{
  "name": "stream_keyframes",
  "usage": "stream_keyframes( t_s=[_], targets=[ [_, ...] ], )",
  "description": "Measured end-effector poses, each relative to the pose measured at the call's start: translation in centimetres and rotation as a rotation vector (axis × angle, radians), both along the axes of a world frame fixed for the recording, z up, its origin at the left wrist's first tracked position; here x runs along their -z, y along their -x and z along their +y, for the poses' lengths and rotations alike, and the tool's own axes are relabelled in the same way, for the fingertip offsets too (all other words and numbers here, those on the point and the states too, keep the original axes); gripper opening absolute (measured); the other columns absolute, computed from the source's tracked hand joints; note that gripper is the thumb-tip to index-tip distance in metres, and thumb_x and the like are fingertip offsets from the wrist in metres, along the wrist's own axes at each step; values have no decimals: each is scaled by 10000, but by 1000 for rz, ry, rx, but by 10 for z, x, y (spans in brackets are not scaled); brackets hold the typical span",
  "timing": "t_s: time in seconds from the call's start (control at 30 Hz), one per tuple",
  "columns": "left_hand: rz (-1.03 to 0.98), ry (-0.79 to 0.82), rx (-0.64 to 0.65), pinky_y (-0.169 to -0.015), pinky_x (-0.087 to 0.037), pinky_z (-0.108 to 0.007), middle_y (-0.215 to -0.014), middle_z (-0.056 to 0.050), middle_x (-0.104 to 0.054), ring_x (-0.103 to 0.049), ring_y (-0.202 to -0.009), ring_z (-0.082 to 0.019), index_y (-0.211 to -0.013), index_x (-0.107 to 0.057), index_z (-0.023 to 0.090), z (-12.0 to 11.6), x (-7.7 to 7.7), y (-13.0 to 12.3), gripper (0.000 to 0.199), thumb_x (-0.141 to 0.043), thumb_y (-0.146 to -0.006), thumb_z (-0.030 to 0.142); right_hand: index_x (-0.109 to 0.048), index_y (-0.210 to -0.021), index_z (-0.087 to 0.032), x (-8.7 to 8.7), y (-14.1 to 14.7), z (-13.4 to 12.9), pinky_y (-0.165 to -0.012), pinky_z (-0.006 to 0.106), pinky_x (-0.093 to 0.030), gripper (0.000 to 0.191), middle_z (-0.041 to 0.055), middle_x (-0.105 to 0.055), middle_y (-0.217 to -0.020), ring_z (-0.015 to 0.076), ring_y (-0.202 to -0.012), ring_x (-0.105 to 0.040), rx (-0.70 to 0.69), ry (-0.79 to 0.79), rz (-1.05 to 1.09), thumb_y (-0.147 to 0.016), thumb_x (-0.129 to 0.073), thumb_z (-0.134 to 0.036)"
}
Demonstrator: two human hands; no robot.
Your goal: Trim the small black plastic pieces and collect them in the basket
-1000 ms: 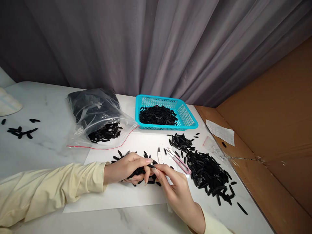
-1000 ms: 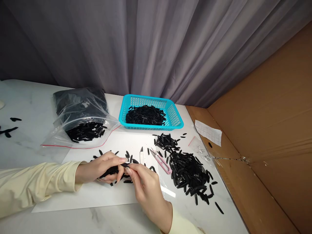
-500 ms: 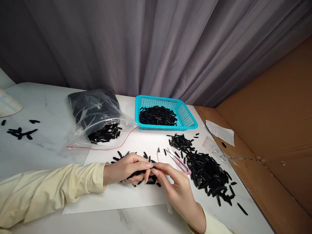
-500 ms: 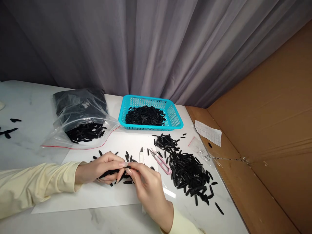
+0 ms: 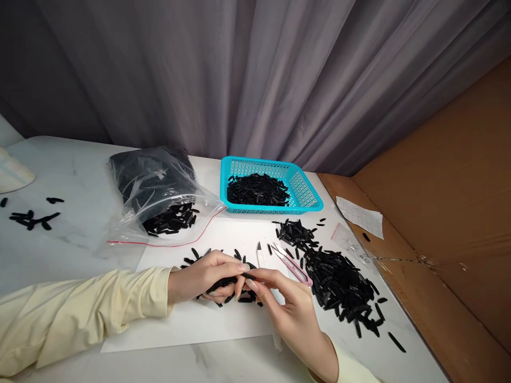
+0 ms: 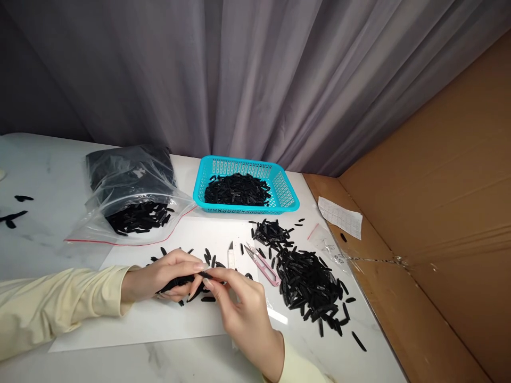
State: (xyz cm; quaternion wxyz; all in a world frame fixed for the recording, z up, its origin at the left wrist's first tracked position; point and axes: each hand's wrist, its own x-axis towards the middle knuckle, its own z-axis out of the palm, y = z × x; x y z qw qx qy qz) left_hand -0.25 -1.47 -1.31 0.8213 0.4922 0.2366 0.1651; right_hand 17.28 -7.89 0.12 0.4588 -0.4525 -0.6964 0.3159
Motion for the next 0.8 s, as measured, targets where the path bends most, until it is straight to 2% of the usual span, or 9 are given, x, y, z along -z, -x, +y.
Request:
stream_keyframes(
  t_s=[0.33, 0.63, 0.8],
  targets=[
    [5, 36, -31, -329, -186, -174, -370, 86, -327, -208, -310, -34, -643, -566, 124, -1, -4, 1, 343, -505, -861, 382, -661, -934, -159, 2, -2, -1, -591, 181, -535, 162, 34, -718, -781, 117, -625, -658, 2, -4, -25, -843, -550, -82],
    [3, 28, -42, -326, -172, -169, -378, 91, -344, -216, -310, -32, -681, -544, 136, -1, 2, 1, 327, -537, -847, 417, -577, -1033, -208, 7, 0, -3, -597, 191, -573, 161, 36, -676, -868, 140, -755, -676, -52, 203, 97, -879, -542, -174],
    [34, -18, -43, -330, -189, -171, -374, 92, -346, -227, -309, -35, -678, -548, 133, -1, 2, 1, 343, -539, -840, 435, -572, -1029, -206, 8, 0, -4, -573, 187, -576, 148, 37, -671, -846, 131, -711, -669, -67, 214, 107, -898, -506, -185]
  ],
)
